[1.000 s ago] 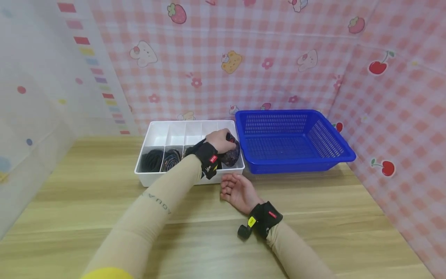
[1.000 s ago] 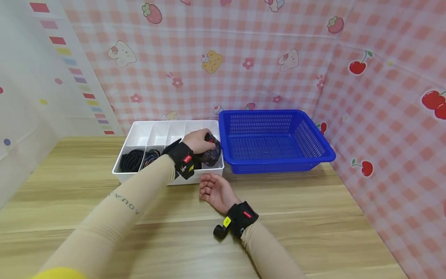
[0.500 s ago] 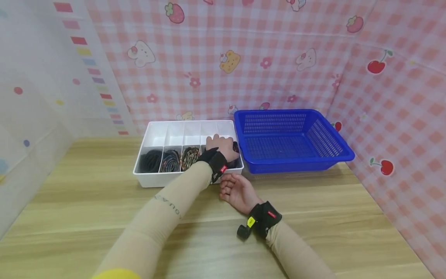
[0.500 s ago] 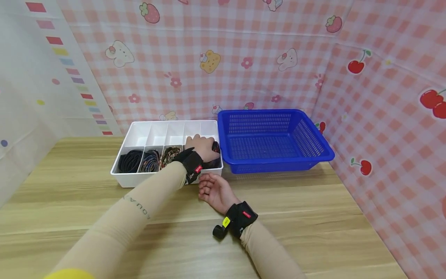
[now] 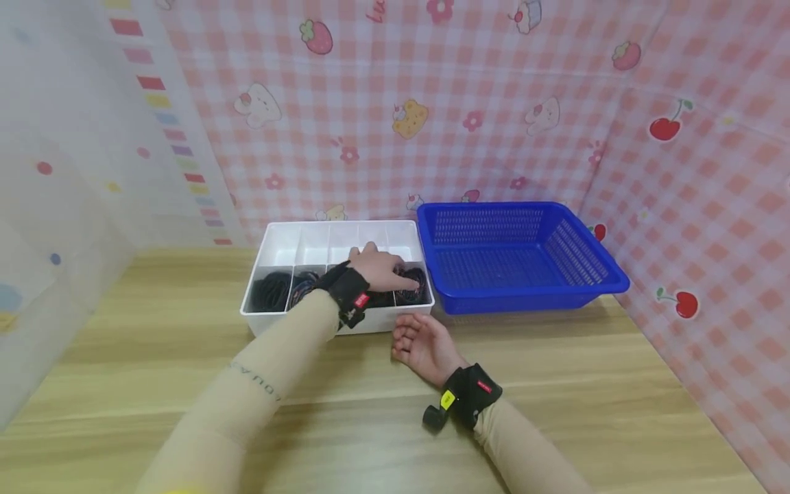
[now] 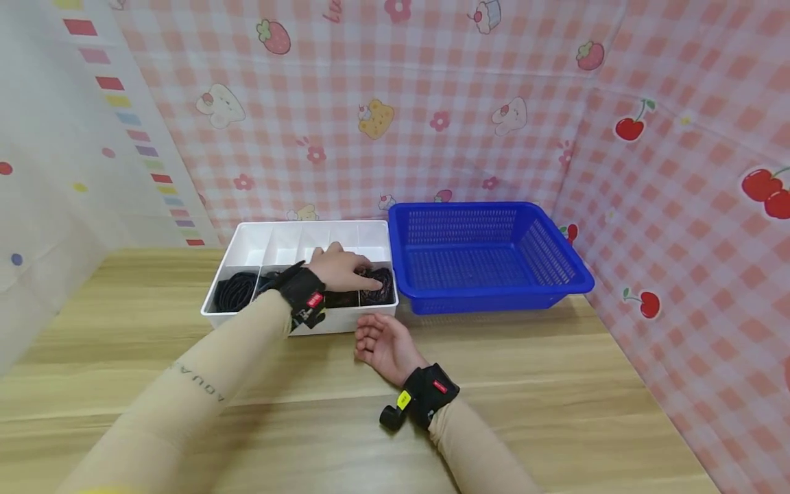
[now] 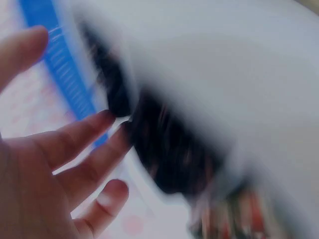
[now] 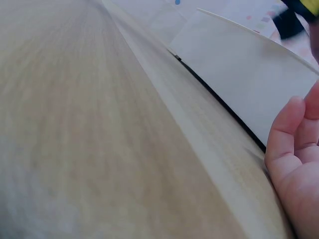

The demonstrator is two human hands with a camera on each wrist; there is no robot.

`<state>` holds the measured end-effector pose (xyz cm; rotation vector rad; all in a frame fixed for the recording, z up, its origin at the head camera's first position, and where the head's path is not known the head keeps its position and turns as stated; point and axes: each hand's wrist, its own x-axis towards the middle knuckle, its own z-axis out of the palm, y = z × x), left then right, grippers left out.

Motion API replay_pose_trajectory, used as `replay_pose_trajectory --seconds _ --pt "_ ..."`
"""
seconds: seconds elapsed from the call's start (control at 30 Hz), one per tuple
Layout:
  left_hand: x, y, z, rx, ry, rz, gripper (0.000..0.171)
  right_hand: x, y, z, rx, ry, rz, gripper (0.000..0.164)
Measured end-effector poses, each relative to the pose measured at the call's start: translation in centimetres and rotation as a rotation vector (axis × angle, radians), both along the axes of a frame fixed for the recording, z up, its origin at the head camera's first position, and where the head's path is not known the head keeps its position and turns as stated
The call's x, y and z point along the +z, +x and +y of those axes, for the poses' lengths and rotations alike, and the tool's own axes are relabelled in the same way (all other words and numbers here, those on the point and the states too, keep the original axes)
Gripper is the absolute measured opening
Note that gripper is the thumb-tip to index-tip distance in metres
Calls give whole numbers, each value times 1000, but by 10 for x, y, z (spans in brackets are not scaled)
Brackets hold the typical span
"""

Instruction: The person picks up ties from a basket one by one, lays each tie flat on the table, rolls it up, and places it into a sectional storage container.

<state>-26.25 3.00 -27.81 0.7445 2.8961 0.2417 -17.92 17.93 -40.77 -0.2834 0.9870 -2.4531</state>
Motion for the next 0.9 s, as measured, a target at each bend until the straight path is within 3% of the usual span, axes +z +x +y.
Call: replay_pose_trajectory --seconds 0.07,0.17,0.23,0.33,0.43,0.53,0.6,0.67,0.77,0.9 --pt "7 6 -34 6 105 26 57 0 0 -5 3 5 2 46" --pt "9 16 -93 47 312 92 50 1 1 -9 -48 16 13 47" --pt "2 22 -131 120 467 136 50 3 1 -9 -153 42 14 46" --pt "-21 30 -178 283 700 155 57 8 3 -5 -407 118 -29 38" --pt "-49 35 -203 411 944 45 65 13 4 0 -669 230 -94 26" --pt "-74 35 -206 431 1188 -157 68 16 2 4 -806 328 -116 14" --pt "-86 35 -205 407 1339 -282 66 17 -1 2 -786 389 -71 25" --pt "-93 35 -204 379 1435 -363 64 18 -5 -2 -712 426 -4 43" --pt "-99 34 -204 353 1498 -414 66 18 -15 -6 -593 448 97 57" --pt "-100 34 -203 317 1512 -421 72 18 -30 -3 -516 456 88 61"
